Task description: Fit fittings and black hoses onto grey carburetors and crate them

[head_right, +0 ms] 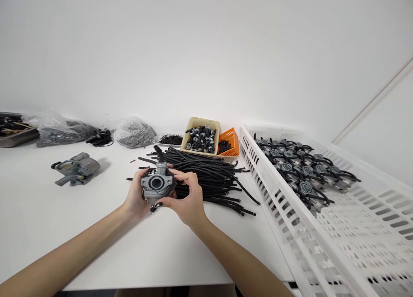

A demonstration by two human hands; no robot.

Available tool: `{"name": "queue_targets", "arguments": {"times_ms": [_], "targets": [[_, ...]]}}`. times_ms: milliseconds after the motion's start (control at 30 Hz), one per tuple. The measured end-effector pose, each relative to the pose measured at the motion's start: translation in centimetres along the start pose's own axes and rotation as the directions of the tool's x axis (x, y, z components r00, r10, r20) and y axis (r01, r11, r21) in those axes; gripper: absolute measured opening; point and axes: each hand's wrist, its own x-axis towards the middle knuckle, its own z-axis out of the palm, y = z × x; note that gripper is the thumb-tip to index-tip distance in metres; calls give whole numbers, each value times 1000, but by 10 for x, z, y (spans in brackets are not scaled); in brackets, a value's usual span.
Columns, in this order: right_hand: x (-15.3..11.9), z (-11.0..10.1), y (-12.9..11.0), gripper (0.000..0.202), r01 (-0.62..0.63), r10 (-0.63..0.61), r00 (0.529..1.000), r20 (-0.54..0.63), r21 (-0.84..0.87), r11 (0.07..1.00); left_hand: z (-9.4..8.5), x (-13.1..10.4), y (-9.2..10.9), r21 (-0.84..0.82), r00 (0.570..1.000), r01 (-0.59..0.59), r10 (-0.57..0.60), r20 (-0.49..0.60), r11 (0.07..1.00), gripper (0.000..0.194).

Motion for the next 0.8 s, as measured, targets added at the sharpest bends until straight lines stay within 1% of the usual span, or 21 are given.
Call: {"name": "queue_targets", "arguments": {"times_ms": [67,167,300,400,467,533,600,700,800], "targets": [[0,1,0,61,-11,12,1000,-22,13,1000,1,-1,0,-16,1000,4,-3,13,1000,46],[1,2,-1,74,-11,11,1000,-13,17,1000,4,-1,1,-44,999,20,-22,-28,999,45],[3,-2,-5,85,17,-21,996,91,48,999,8,-4,3,-56,987,102,-107,-117,993,40],[3,-5,-9,99,12,-20,983,181,45,999,9,-6,2,-68,974,158,-167,-155,985,36],[3,-7,-11,110,-10,-5,975,222,68,998,8,-7,1,-62,973,183,-190,-130,981,35],[4,-8,-12,116,-20,-3,970,244,93,996,6,-7,-1,-39,979,190,-193,-73,981,35],[6,-9,-12,120,-23,-6,968,251,111,994,4,-6,-2,-21,982,189,-190,-23,982,38],[9,-9,-11,124,-39,5,971,238,135,990,0,-5,-3,-19,977,213,-212,17,977,46],[11,-8,-7,125,-114,70,971,227,188,976,-4,-2,-5,2,974,216,-216,70,976,50]]}}
